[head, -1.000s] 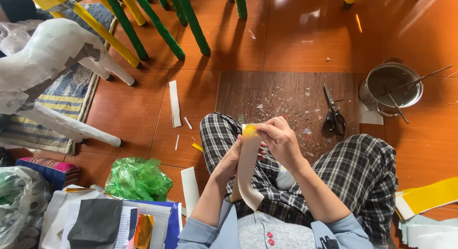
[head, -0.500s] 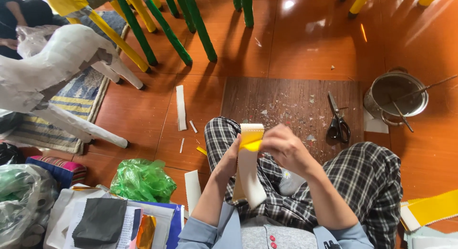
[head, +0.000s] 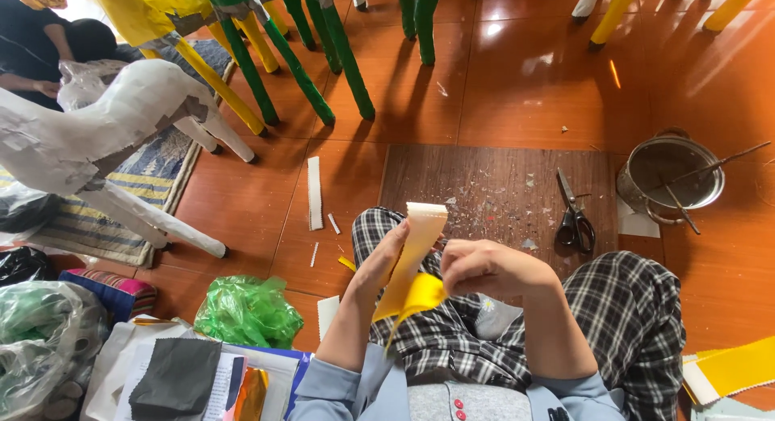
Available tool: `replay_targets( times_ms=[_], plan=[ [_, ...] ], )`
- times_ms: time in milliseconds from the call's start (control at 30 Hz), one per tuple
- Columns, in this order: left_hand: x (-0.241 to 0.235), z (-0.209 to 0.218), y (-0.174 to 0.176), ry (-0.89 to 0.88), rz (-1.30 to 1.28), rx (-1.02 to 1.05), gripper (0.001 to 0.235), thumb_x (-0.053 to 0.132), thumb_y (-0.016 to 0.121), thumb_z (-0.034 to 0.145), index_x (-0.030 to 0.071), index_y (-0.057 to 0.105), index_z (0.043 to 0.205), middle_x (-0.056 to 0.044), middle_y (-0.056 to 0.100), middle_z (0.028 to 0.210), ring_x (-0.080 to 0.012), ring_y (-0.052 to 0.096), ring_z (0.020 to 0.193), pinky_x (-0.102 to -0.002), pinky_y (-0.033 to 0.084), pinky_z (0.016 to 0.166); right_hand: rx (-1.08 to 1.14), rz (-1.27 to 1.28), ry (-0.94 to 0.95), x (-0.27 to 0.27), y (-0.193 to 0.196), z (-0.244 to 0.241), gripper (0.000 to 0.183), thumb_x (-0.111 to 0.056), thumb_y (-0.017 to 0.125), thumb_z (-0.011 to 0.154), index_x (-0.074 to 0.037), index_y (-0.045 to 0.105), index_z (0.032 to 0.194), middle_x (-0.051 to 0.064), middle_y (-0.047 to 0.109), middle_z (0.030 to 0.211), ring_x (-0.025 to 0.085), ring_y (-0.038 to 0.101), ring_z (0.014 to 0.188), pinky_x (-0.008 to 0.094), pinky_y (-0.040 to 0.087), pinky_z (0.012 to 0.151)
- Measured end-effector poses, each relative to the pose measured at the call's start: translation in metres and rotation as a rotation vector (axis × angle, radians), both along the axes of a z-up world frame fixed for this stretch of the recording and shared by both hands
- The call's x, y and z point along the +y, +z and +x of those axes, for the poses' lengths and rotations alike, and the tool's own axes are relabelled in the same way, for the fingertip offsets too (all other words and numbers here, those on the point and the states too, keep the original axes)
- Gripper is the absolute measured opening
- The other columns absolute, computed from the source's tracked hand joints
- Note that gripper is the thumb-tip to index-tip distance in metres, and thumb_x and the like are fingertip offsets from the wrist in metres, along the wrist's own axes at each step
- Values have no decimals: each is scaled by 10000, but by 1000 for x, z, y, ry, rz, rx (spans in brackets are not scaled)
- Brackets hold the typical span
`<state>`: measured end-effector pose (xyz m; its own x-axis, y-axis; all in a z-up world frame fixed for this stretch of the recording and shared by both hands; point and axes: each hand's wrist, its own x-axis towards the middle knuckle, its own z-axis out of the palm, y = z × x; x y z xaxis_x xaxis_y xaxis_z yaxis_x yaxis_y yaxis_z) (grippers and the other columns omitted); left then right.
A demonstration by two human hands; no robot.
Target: Cutting and folding strips of material using scissors for a craft project
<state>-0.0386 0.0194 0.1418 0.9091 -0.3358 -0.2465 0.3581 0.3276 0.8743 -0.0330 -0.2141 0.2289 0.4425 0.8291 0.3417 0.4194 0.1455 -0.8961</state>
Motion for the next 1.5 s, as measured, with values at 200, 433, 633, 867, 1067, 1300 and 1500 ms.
replay_targets(
  times_ms=[200, 433, 633, 867, 1067, 1300, 1500],
  plan=[
    [-13, -4, 36, -126, 149, -162, 472, 412, 374, 1057, 92, 518, 1373, -142, 618, 1176, -182, 595, 964, -433, 557, 805, -296, -42, -707, 17, -35, 12, 186, -98, 705, 842, -188, 755, 997, 22, 591, 832, 181, 605, 788, 310, 519, 718],
    [-22, -10, 23, -137, 78, -202, 506, 406, 384, 1058, 91, 449, 1448, -124, 603, 1227, -148, 595, 1009, -373, 547, 838, -327, -11, -877, 32, -38, 9, 219, -158, 728, 862, -184, 730, 1080, 23, 573, 791, 179, 609, 744, 294, 519, 662],
    [-31, -13, 29, -58, -64, -63, 480, 423, 413, 1051, 96, 517, 1387, -123, 657, 1042, -155, 667, 820, -334, 592, 655, -508, 76, -948, 37, -38, 10, 162, -79, 742, 838, -127, 746, 993, 39, 575, 768, 215, 609, 716, 304, 527, 661],
    [-29, -12, 16, -75, -96, -77, 529, 433, 415, 1049, 81, 444, 1443, -151, 630, 1116, -166, 654, 863, -353, 594, 695, -569, 93, -963, 40, -29, 10, 188, -83, 732, 857, -121, 739, 1041, 39, 570, 751, 217, 597, 705, 318, 521, 675],
    [-24, -10, -7, -48, -80, -31, 579, 477, 431, 1037, 82, 430, 1460, -196, 607, 1221, -237, 659, 968, -391, 578, 778, -580, 112, -967, 41, -31, 11, 197, -94, 737, 854, -114, 726, 1050, 41, 599, 767, 219, 614, 717, 327, 515, 682],
    [-26, -14, 6, -36, -70, -14, 562, 448, 448, 1041, 31, 474, 1416, -228, 640, 1168, -249, 681, 933, -400, 580, 774, -610, 85, -972, 41, -40, 14, 194, -65, 747, 831, -105, 716, 1019, 41, 586, 747, 221, 601, 702, 323, 500, 660],
    [-32, -21, 20, 9, -98, 30, 525, 462, 410, 1048, 36, 568, 1312, -163, 691, 1052, -171, 667, 818, -341, 588, 732, -712, 84, -991, 42, -38, 12, 157, -100, 721, 866, -102, 718, 1023, 53, 577, 748, 234, 578, 686, 339, 485, 649]
  ],
)
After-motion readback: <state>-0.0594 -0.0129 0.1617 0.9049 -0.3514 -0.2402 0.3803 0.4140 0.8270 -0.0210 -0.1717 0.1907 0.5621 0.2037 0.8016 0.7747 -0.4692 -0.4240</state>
